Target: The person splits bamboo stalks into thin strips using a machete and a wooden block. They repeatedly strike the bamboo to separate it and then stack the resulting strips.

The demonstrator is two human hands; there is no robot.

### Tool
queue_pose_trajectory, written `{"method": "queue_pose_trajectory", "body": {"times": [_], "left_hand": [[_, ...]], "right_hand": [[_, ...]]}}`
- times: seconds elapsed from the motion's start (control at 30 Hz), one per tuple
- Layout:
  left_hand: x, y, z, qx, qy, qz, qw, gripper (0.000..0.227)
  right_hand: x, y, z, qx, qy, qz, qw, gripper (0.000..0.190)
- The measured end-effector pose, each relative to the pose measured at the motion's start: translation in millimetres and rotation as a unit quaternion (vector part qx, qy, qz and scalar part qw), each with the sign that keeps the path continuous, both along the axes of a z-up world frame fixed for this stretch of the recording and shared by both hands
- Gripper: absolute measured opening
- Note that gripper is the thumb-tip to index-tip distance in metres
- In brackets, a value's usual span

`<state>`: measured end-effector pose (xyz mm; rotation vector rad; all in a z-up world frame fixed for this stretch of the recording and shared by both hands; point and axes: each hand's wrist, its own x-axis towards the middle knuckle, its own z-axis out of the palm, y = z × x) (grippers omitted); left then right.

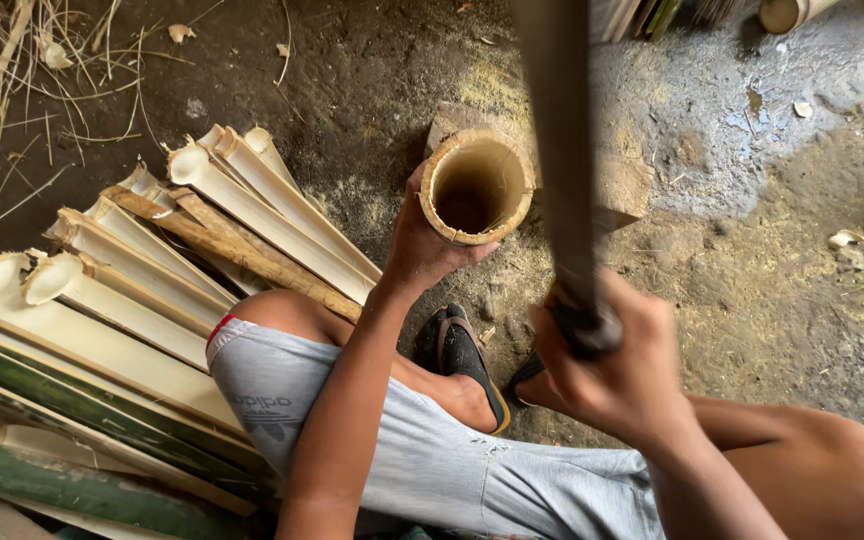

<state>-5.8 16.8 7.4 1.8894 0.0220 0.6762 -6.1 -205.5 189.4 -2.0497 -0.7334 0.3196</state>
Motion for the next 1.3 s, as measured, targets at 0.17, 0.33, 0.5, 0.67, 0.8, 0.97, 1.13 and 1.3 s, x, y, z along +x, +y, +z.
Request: {"method": "queue_pose_trajectory", "body": {"times": [0.17,0.33,0.5,0.67,0.8,0.97,1.13,1.3], "left_hand": [[0,-9,0,-0.049,-0.003,-0.006,0.999,0.114],[6,-8,-3,0.004,0.043,0.032,0.999,0.12],[8,-23,-5,-0.008,0.046,0.093,0.995,0.118],[21,-23,1,0.007,-0.013,0.115,0.993,0.111],[20,-29,12,0.114,-0.003,0.118,0.986,0.103],[44,-25,17,-0.032,0.021,0.158,0.987,0.1],[47,6,1,0.014,-0.005,0.262,0.965,0.1],[31,-11,-8,-0.014,-0.052,0.268,0.962,0.105]], "right_hand": [[11,27,-66,-0.102,0.007,-0.052,0.993,0.017],[24,17,-78,-0.138,-0.012,-0.045,0.989,0.017],[45,15,-86,-0.163,-0.245,-0.032,0.955,0.019],[61,12,-84,-0.115,-0.122,-0.003,0.986,0.021],[49,19,-121,0.093,-0.123,-0.048,0.987,0.017],[30,25,-196,0.315,0.005,-0.202,0.927,0.017],[97,9,-304,-0.038,-0.002,-0.303,0.952,0.025],[120,-6,-383,-0.23,0.081,-0.326,0.914,0.036]]}}
